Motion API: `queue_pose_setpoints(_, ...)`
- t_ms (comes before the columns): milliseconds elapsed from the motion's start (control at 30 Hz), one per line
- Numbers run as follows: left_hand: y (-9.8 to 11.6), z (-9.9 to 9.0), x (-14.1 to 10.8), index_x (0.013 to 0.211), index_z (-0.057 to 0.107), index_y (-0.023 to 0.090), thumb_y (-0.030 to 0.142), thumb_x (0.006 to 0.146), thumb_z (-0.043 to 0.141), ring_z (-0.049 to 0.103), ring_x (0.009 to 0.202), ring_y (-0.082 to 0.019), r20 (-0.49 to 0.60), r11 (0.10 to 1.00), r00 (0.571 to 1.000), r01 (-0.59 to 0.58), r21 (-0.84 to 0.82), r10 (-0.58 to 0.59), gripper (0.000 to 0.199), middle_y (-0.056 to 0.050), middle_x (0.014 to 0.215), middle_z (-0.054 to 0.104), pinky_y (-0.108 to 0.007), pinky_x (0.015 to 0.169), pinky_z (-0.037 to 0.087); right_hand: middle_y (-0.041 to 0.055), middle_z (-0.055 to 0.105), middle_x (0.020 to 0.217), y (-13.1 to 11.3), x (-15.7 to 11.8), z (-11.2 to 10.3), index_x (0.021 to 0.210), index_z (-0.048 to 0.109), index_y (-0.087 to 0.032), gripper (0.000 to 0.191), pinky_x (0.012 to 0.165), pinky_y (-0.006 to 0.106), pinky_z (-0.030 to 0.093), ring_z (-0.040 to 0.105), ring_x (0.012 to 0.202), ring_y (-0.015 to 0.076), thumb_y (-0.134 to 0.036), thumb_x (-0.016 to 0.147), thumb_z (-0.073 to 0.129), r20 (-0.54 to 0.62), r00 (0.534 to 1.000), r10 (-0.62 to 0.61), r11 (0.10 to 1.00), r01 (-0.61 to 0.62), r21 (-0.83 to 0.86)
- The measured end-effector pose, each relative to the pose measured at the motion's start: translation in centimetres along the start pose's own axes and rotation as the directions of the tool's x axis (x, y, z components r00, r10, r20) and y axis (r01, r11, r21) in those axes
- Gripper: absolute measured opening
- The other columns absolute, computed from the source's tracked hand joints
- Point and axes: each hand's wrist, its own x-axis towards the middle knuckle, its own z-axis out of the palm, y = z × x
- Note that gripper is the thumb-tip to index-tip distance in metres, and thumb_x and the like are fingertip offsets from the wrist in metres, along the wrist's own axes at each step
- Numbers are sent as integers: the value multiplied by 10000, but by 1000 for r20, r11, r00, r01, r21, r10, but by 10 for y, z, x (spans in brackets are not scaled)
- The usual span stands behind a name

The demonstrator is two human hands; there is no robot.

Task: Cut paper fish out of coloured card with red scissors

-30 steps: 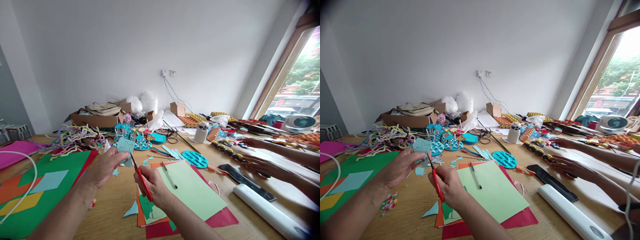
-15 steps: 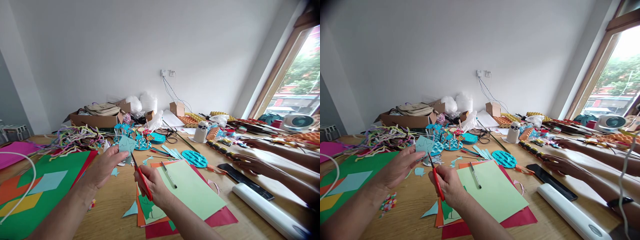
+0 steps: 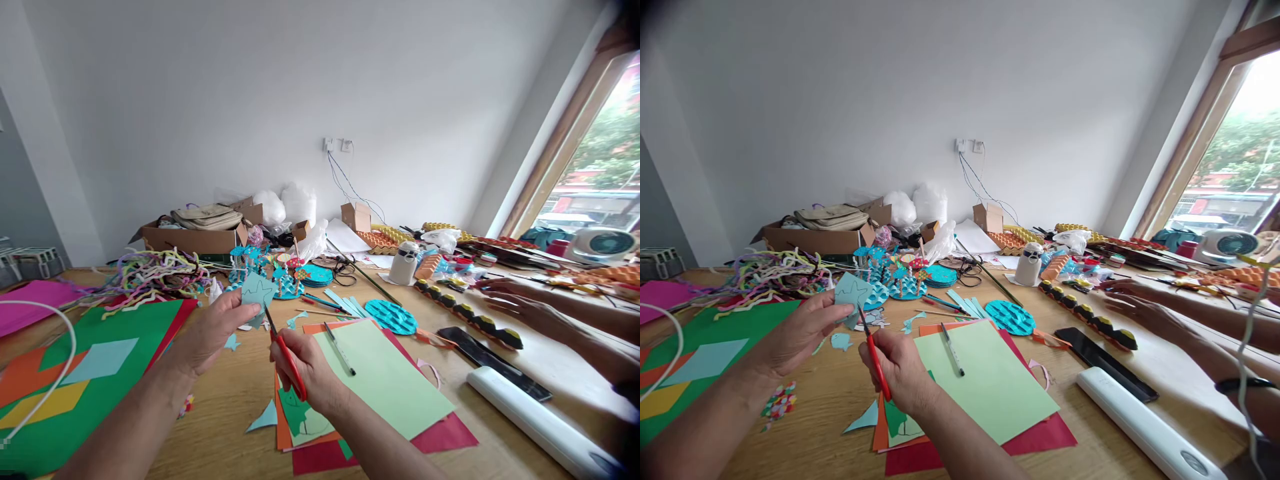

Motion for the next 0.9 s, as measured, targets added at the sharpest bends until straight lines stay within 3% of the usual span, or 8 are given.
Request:
queue_pose_setpoints(167,0,3,-1,790,602,180,320,742,584,542,765,-186,-30,998,999,24,-65,-26,150,-6,790,636,-312,753,410,-77,373,433,-2,0,1,613,438,-173,221,352,150,287,365,349,47,-263,815,437,-22,1000,3,1000,-3,16)
queue_pose_setpoints(467,3,14,-3,724,590,191,300,689,626,527,725,-179,-77,992,997,-11,-126,2,120,19,687,606,-295,719,403,-82,375,399,-1,1,2,621,449,-176,208,336,146,267,357,330,47,-261,810,443,-39,999,33,998,-30,64)
queue_pose_setpoints(900,1,13,-3,704,549,204,288,710,608,510,697,-168,-52,992,999,-2,-130,-5,102,34,670,582,-296,727,397,-78,357,424,-1,0,2,605,420,-185,220,344,154,265,341,349,52,-259,811,417,-55,998,-6,1000,7,27)
